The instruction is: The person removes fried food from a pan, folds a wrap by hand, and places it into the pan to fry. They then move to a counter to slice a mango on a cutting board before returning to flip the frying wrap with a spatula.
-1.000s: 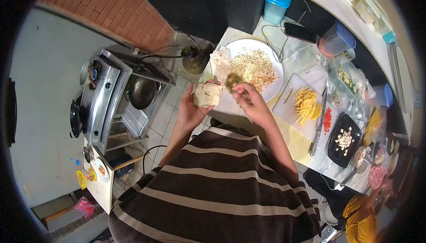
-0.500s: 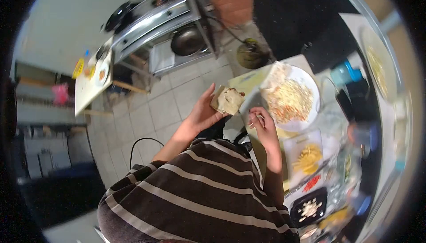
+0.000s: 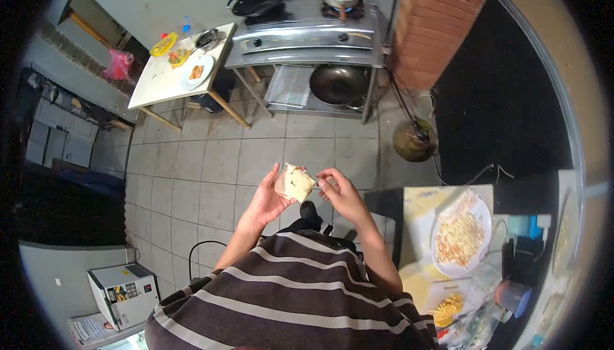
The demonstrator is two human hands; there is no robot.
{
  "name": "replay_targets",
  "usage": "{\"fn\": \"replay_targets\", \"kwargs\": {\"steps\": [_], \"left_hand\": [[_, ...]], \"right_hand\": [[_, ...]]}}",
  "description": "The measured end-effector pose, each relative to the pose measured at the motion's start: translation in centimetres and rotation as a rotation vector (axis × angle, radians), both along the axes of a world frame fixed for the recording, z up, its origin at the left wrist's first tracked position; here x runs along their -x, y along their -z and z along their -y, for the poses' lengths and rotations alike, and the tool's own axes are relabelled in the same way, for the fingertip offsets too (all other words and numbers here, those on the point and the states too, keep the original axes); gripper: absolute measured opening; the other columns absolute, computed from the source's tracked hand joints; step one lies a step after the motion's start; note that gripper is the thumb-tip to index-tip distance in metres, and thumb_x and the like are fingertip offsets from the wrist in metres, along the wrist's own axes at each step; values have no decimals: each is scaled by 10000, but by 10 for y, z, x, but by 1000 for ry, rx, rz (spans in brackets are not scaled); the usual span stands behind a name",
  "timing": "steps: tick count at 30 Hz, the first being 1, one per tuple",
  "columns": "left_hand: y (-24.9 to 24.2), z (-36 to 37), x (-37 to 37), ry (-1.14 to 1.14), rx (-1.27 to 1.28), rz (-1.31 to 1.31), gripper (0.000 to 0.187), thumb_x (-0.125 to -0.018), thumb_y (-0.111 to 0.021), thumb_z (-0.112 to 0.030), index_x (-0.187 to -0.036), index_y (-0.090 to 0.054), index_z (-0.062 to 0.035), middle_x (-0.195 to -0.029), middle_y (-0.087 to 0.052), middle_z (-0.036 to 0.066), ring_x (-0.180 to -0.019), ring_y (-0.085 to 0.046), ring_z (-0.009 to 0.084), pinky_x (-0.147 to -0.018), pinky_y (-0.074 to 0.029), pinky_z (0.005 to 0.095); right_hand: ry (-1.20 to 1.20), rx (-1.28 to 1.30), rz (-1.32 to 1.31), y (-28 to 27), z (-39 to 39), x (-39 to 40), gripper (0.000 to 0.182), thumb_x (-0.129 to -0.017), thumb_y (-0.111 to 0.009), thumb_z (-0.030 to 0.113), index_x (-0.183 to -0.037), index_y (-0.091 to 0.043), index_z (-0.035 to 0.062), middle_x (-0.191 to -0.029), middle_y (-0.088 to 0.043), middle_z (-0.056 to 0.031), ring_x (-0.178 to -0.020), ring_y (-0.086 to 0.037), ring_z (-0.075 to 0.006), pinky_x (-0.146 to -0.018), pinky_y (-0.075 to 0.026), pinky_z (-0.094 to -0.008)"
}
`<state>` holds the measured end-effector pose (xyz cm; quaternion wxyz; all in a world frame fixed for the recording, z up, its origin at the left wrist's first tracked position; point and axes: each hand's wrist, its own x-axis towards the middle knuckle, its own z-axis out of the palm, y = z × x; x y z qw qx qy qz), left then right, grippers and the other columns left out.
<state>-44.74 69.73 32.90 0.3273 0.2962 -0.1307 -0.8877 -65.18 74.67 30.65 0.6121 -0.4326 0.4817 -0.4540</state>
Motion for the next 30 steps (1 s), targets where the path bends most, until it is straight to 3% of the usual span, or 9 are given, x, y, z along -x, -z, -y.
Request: {"fn": "replay_targets", "kwargs": {"steps": [4, 7, 9, 14, 16, 20, 22, 30], "left_hand": [[2, 58, -57, -59, 139, 136, 571, -1025, -335, -460, -1302, -480, 18, -1250, -595, 139, -1134, -605, 245, -991, -481, 395], [-2, 95, -91, -115, 154, 173, 516, -1019, -369, -465, -1254, -520, -31, -1187, -629, 97, -1079, -625, 205, -927, -507, 362], [-7, 117, -107, -163, 159, 222, 491, -1017, -379, -461, -1228, -531, -45, -1170, -637, 85, -1064, -629, 191, -904, -515, 356], [-7, 157, -119, -156, 137, 273, 473, -1016, -391, -454, -1225, -537, -57, -1141, -644, 71, -1031, -635, 172, -876, -520, 350], [-3, 171, -118, -114, 132, 284, 468, -1014, -400, -453, -1228, -520, -55, -1139, -634, 72, -1020, -635, 179, -863, -522, 357], [3, 202, -100, -78, 112, 340, 468, -1014, -406, -445, -1243, -486, -45, -1166, -614, 87, -1030, -632, 199, -869, -519, 371], [-3, 222, -86, -63, 171, 387, 501, -1023, -371, -441, -1270, -511, -28, -1185, -625, 97, -1082, -621, 213, -948, -482, 373], [-8, 328, -19, -206, 169, 391, 481, -1031, -372, -410, -1284, -506, -23, -1209, -617, 106, -1081, -627, 218, -955, -494, 375]], "right_hand": [[-98, 27, 25, -6, 82, -64, 294, -1015, -484, 249, -1207, -524, 29, -1036, -602, -73, -846, -611, -128, -713, -495, -273], [-169, 39, 90, -10, 134, -103, 349, -1026, -449, 280, -1235, -523, 11, -1052, -606, -76, -855, -610, -128, -691, -507, -273], [-256, -9, 125, -15, 164, -119, 358, -1032, -439, 295, -1240, -538, 21, -1098, -592, -55, -944, -583, -123, -718, -516, -277], [-327, -44, 154, -7, 219, -130, 358, -1024, -455, 292, -1216, -563, 10, -1038, -611, -53, -885, -588, -112, -650, -517, -263], [-338, -135, 178, 0, 235, -130, 360, -1011, -482, 291, -1188, -575, -8, -973, -621, -51, -831, -589, -105, -596, -511, -252], [-419, -197, 167, 16, 268, -113, 332, -1017, -475, 309, -1157, -575, 25, -973, -607, -16, -839, -583, -84, -618, -503, -253], [-394, -171, 161, 20, 288, -103, 307, -1005, -507, 299, -1121, -589, 27, -953, -611, -3, -835, -578, -74, -662, -489, -241], [-382, -20, 116, 3, 403, -43, 273, -989, -553, 248, -1095, -614, 4, -931, -629, 0, -859, -570, -59, -776, -456, -221]]}}
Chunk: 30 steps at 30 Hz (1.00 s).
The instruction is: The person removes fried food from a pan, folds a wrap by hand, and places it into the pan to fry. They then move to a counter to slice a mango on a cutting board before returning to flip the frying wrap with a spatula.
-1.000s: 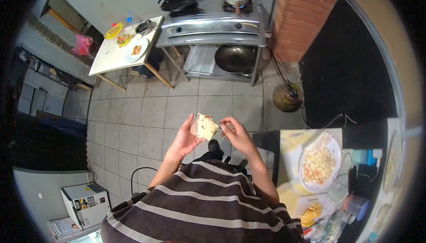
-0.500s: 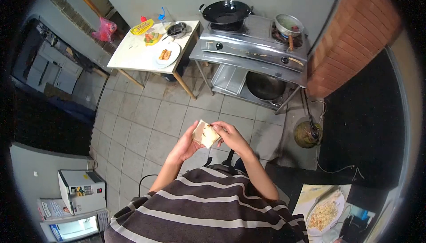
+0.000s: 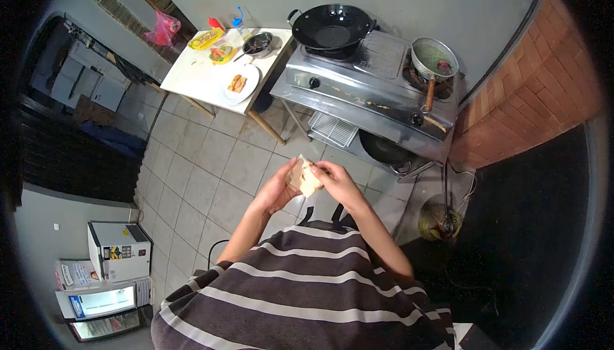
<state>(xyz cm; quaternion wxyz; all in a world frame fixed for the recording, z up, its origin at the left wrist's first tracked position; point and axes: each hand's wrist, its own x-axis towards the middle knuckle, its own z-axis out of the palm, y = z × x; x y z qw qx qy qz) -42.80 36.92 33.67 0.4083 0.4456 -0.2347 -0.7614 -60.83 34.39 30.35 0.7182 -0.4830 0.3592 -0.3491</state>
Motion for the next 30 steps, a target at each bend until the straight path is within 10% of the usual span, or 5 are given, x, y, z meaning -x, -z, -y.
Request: {"fn": "replay_targets", "kwargs": {"steps": [30], "left_hand": [[-22, 320, -34, 254, 25, -15, 562, -1019, -366, -478, -1383, -414, -52, -1344, -507, 104, -1218, -504, 210, -1035, -389, 415]], "right_hand": [[215, -16, 19, -21, 298, -19, 300, -942, -627, 226, -1135, -615, -3, -1022, -629, -10, -969, -570, -74, -850, -451, -242]]}}
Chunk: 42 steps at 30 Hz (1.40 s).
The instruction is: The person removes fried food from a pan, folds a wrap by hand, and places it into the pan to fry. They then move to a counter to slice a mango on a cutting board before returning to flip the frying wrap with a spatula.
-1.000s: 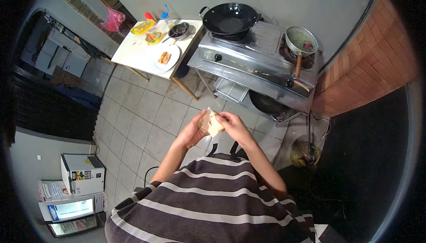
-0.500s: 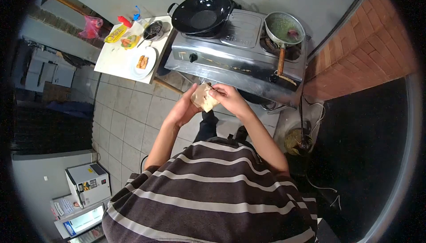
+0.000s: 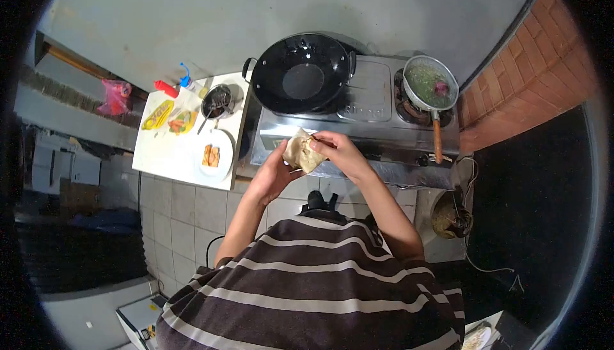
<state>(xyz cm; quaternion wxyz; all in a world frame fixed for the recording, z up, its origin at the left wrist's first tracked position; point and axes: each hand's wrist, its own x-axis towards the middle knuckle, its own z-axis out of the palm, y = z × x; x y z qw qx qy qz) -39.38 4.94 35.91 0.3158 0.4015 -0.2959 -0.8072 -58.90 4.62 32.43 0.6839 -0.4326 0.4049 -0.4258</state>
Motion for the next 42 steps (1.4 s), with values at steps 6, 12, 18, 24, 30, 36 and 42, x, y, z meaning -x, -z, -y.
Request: {"fn": "replay_targets", "kwargs": {"steps": [6, 12, 18, 24, 30, 36, 42], "left_hand": [[2, 72, -50, 52, 96, -11, 612, -1005, -407, -483, -1393, -369, -11, -1325, -486, 127, -1156, -539, 269, -963, -464, 407], [-1, 113, -83, -63, 283, 136, 603, -998, -406, -507, -1373, -392, -36, -1211, -537, 143, -1071, -579, 249, -929, -465, 366], [48, 119, -135, -140, 301, 248, 521, -1002, -416, -470, -1244, -531, -23, -1123, -593, 91, -992, -602, 190, -866, -462, 323], [80, 99, -152, -180, 101, 225, 480, -997, -447, -442, -1188, -563, -17, -1075, -624, 94, -956, -617, 190, -840, -474, 316], [99, 85, -153, -181, 81, 257, 461, -995, -453, -427, -1181, -564, -19, -1074, -626, 95, -959, -619, 186, -841, -471, 312], [179, 62, -143, -119, 246, 488, 267, -944, -580, -298, -1016, -620, -44, -887, -665, 49, -733, -626, 163, -668, -476, 289], [200, 50, -89, 82, 697, 1020, 365, -903, -619, -365, -969, -590, -7, -906, -646, 181, -761, -647, 344, -686, -514, 413]], "right_hand": [[63, -86, 185, -5, 64, -41, 277, -956, -595, 179, -1170, -584, 3, -1059, -627, -29, -999, -604, -106, -875, -479, -265], [247, -68, 103, 0, 131, -30, 258, -950, -601, 144, -1157, -587, -8, -1076, -651, -59, -965, -638, -134, -841, -511, -286], [249, 195, -915, 14, 222, 16, 230, -846, -655, 159, -994, -669, -17, -882, -699, -183, -831, -685, -251, -757, -514, -339], [85, 152, -1406, 24, 261, -1, 221, -805, -639, 110, -995, -677, 2, -995, -668, -258, -994, -641, -398, -854, -511, -428], [-79, 232, -1522, 50, 281, 1, 199, -807, -629, 85, -989, -674, 18, -1000, -659, -249, -1009, -625, -388, -888, -494, -429], [73, 522, -1389, 9, 267, -3, 201, -835, -633, 108, -1010, -657, 12, -1009, -619, -199, -958, -615, -357, -848, -488, -417], [321, 707, -946, -112, 162, -16, 142, -915, -576, 99, -1007, -644, 14, -943, -604, -101, -851, -599, -211, -754, -482, -305]]}}
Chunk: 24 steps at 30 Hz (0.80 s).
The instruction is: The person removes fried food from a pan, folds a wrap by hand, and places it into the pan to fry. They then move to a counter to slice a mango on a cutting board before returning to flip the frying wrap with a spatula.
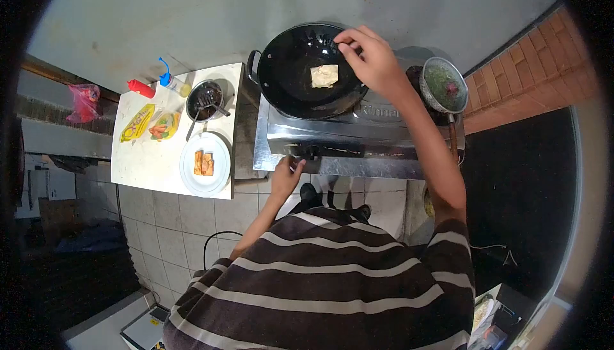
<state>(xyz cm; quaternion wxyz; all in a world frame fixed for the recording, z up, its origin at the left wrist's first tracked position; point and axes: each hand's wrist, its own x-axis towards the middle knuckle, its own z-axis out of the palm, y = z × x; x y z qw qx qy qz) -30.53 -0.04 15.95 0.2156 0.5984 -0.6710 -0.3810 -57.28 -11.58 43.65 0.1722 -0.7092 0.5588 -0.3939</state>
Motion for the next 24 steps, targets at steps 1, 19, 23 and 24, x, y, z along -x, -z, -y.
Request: {"fn": "replay_targets", "kwargs": {"steps": [1, 19, 23, 24], "left_hand": [[6, -1, 9, 12, 60, 100, 378, -901, -617, -384, -966, -585, -13, -924, -643, 189, -781, -648, 369, -698, -517, 439], [11, -2, 72, 100, 293, 591, 260, -990, -445, -287, -1038, -511, -41, -935, -650, 193, -776, -660, 397, -637, -531, 508], [14, -1, 84, 60, 258, 651, 234, -992, -429, -272, -1082, -489, -64, -1060, -631, 186, -831, -651, 406, -665, -521, 519], [15, 1, 89, 3, 252, 665, 240, -994, -422, -266, -1103, -488, -63, -1064, -629, 193, -841, -646, 413, -685, -517, 525]], "right_hand": [[21, 44, 20, -12, -24, 2, 137, -925, -567, 91, -1016, -642, 20, -927, -593, -81, -814, -576, -174, -727, -465, -271], [260, -507, 840, 134, -303, 35, 139, -976, -515, 83, -1040, -621, 20, -890, -612, -41, -743, -531, -78, -709, -452, -231], [213, -433, 834, 140, -311, 48, 137, -969, -518, 81, -1030, -622, 16, -886, -614, -66, -712, -551, -129, -662, -457, -251], [191, -426, 771, 138, -313, 56, 142, -969, -520, 87, -1034, -621, 10, -879, -613, -64, -719, -545, -110, -669, -453, -242]]}}
